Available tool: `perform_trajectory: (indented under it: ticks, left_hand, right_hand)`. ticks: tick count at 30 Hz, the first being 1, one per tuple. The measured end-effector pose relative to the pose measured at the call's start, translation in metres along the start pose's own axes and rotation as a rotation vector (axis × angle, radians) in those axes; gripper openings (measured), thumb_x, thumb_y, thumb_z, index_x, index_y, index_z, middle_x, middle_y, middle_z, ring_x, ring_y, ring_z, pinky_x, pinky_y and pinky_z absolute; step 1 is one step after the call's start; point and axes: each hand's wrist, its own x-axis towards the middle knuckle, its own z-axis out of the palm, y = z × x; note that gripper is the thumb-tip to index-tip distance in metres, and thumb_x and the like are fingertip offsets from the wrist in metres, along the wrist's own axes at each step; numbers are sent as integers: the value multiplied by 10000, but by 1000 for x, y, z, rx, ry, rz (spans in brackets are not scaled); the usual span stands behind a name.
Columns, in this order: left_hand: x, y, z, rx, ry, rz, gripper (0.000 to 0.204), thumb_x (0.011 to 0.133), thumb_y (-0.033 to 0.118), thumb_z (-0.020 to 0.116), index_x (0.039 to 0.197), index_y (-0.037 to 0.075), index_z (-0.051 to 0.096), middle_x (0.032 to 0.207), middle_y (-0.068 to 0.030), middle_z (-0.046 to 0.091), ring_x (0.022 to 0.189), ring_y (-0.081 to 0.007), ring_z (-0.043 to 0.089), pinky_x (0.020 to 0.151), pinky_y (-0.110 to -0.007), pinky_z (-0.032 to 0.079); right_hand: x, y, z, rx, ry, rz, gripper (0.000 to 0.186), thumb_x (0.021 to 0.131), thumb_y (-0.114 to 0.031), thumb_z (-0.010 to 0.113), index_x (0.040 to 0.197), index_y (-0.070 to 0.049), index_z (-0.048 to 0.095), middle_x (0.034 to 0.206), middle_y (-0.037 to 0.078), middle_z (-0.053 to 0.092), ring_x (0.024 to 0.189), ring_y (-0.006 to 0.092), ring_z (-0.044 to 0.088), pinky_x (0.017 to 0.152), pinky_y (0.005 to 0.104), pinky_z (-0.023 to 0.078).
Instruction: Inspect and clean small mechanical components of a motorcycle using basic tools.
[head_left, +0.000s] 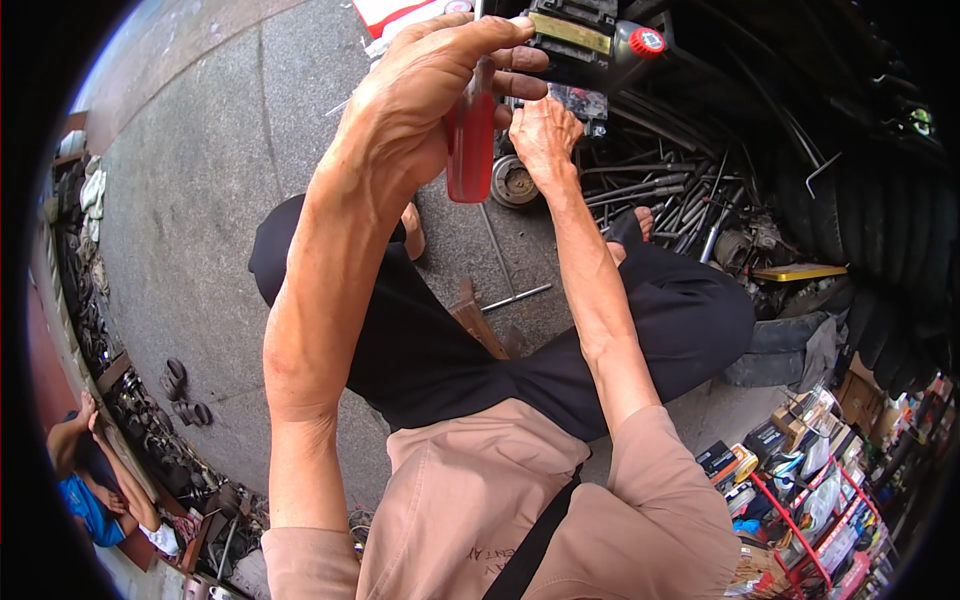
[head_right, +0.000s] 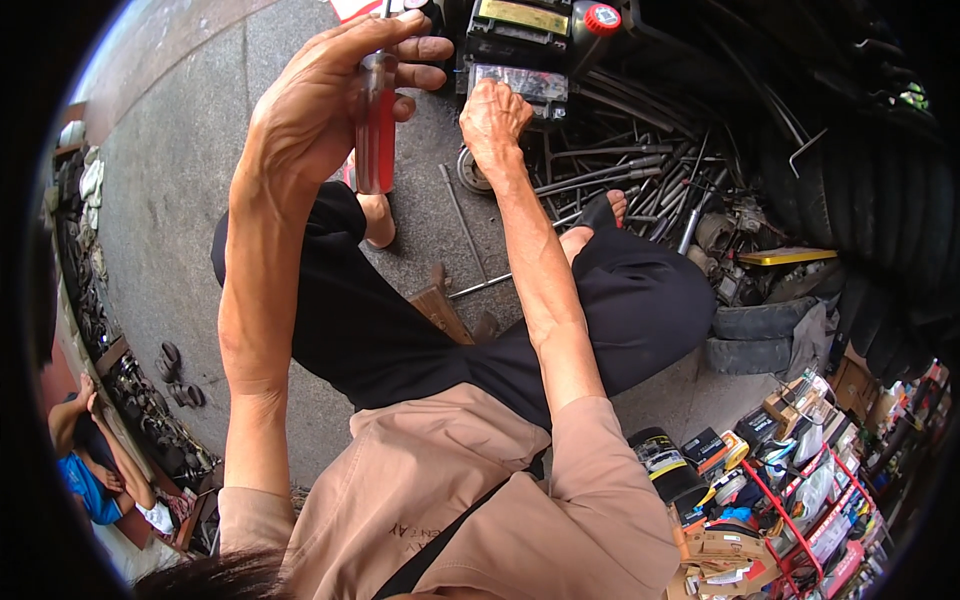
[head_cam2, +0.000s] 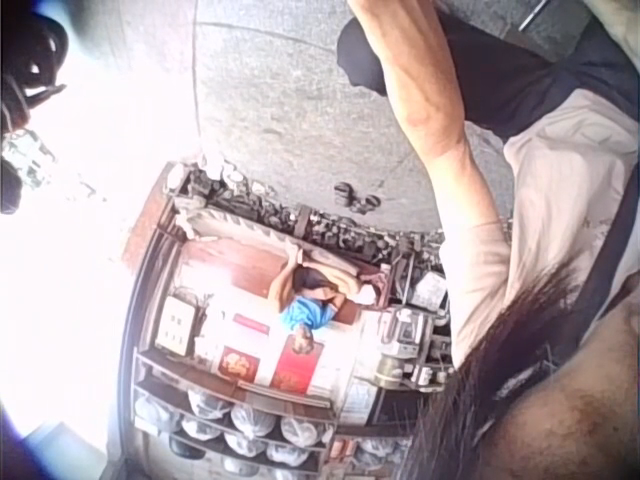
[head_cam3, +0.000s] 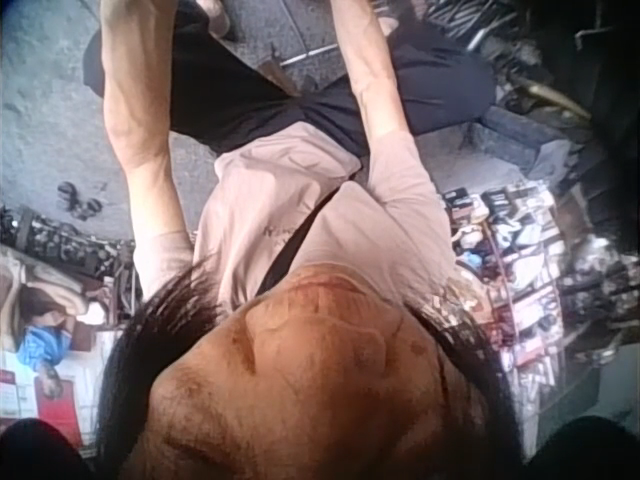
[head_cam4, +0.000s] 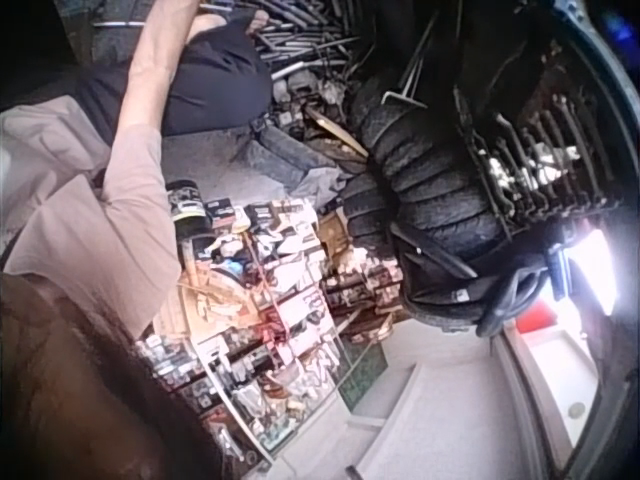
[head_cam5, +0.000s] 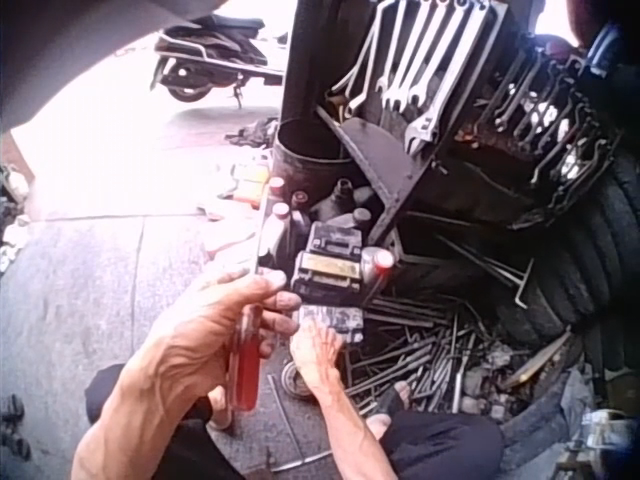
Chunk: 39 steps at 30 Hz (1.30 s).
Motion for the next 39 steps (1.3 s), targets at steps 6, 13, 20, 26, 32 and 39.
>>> perform_trajectory:
  ticks: [6,13,20,26,32,39]
  left_hand:
    - [-4,12,0,-88,44,-186,179,901,171,648,1014,64,559,905,-108,650,751,-172,653,532,-246,482]
    - [-7,17,6,-37,50,-156,198,909,167,640,1052,70,544,872,-73,638,715,-137,626,548,-245,478]
    - [-5,14,6,-12,43,-136,200,911,175,640,1053,71,544,873,-68,636,718,-137,629,548,-246,478]
    - [-5,13,2,-70,29,-166,177,918,177,633,1027,63,552,876,-74,640,726,-140,626,550,-248,480]
    - [-5,13,3,-71,44,-168,159,922,173,625,1006,57,556,875,-82,648,729,-145,630,551,-244,482]
    - [-4,13,5,-43,42,-161,174,922,168,618,1034,55,547,874,-83,648,734,-153,641,547,-245,488]
  right_hand:
    - [-3,3,5,-75,-13,-24,241,860,-211,559,787,0,651,798,189,671,745,350,676,686,509,507]
    - [-5,1,-1,-37,-74,50,254,862,-240,577,866,5,646,890,213,675,815,363,680,737,517,506]
    - [0,6,10,-106,-77,-10,252,841,-215,585,972,-19,672,917,165,691,847,342,686,718,513,523]
    - [-1,0,7,-88,-68,-4,201,816,-98,568,916,60,642,846,205,675,811,334,690,719,476,525]
    - [-4,0,0,-60,-80,-7,190,818,-116,570,839,48,663,792,195,679,772,335,691,726,483,518]
    - [0,3,13,-148,-76,-1,204,833,-187,574,846,-21,692,807,175,695,765,333,694,679,494,521]
